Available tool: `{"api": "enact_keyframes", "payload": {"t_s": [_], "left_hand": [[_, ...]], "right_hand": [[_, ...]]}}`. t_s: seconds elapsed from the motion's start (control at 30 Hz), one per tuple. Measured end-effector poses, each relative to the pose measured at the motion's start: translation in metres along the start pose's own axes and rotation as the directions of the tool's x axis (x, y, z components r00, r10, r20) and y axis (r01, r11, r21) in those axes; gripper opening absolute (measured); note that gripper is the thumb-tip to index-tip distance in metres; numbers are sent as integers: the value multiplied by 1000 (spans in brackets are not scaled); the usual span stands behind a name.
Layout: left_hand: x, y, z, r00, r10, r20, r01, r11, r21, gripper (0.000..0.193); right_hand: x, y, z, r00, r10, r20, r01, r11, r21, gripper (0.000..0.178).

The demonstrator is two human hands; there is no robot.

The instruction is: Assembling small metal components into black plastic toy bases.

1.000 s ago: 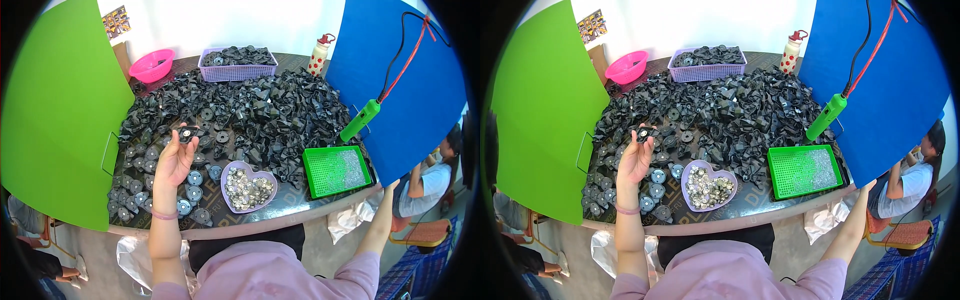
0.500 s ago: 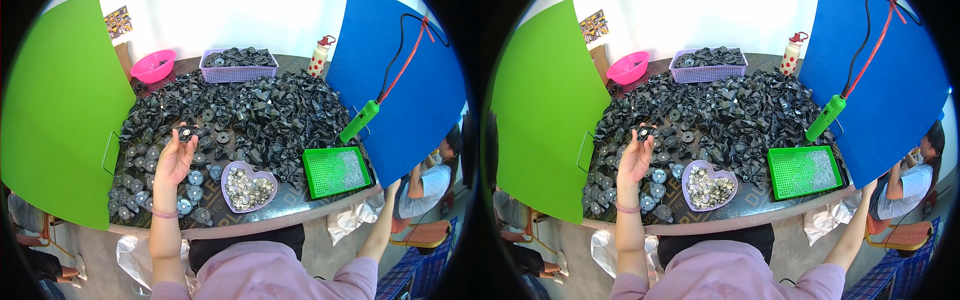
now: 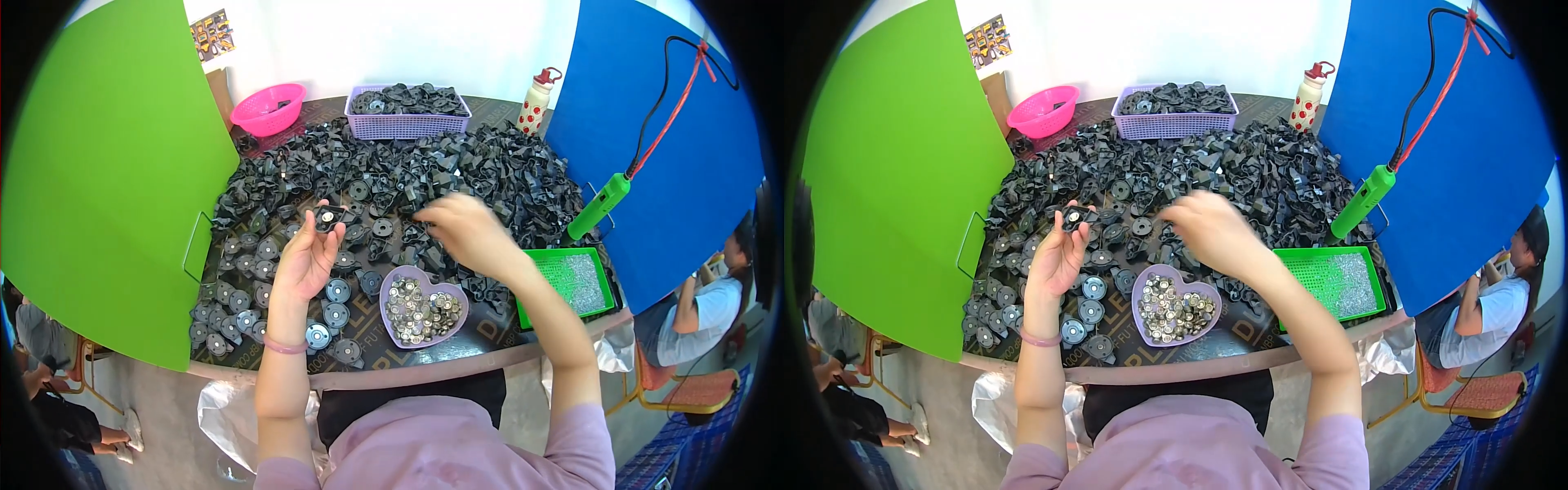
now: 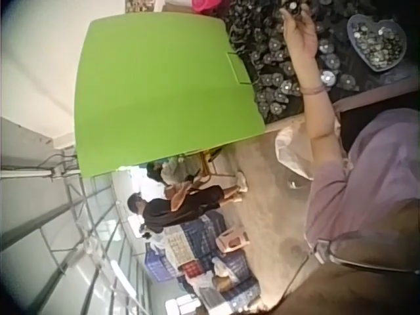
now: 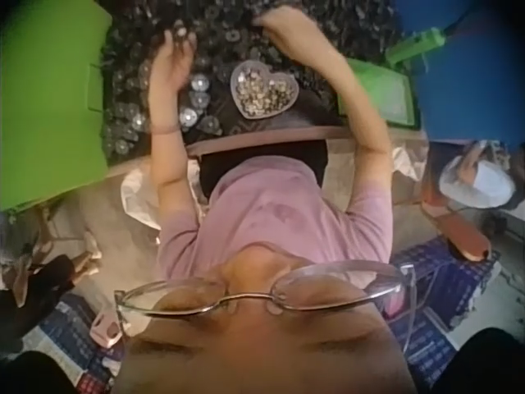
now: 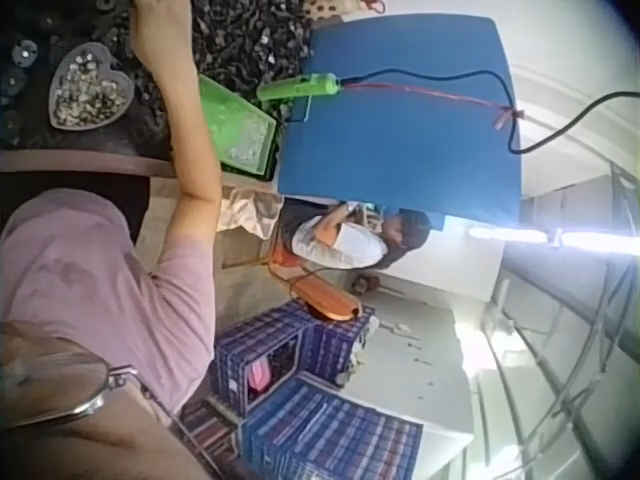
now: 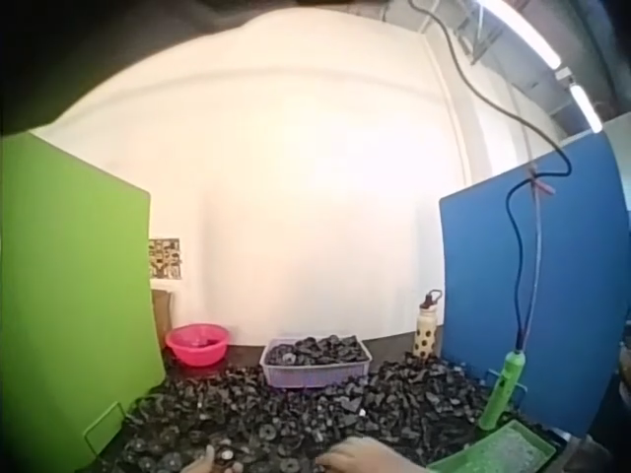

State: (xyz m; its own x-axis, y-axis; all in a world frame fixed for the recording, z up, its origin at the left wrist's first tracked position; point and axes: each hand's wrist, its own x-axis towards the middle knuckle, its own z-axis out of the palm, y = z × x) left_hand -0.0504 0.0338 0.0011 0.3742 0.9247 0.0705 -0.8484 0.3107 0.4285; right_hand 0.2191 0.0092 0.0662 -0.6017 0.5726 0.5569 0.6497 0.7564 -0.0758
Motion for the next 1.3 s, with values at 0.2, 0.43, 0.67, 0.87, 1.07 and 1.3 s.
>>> {"api": "enact_keyframes", "payload": {"t_s": [0.2,0.43,0.67,0.87,1.07,1.3], "left_hand": [[2,-2,2,1000,-11,-8,11,999,37,38],[0,-6,4,999,20,-28,-17,995,93,34],[-6,-33,15,992,-120,27,116,985,130,34],[-11,-56,26,963,-244,116,221,959,179,33],[-11,-66,26,948,-313,50,289,918,272,35],[-7,-69,19,939,-342,23,316,889,331,35]], "right_hand": [[42,44,125,916,-59,398,146,971,-191,12],[44,61,115,995,69,75,-81,983,164,7],[10,13,28,896,347,276,-269,-69,961,17],[-20,-13,12,924,382,12,-143,317,937,24],[-19,-28,13,986,111,-123,-14,796,605,44],[-24,-21,23,999,-24,-40,41,866,498,40]]}}
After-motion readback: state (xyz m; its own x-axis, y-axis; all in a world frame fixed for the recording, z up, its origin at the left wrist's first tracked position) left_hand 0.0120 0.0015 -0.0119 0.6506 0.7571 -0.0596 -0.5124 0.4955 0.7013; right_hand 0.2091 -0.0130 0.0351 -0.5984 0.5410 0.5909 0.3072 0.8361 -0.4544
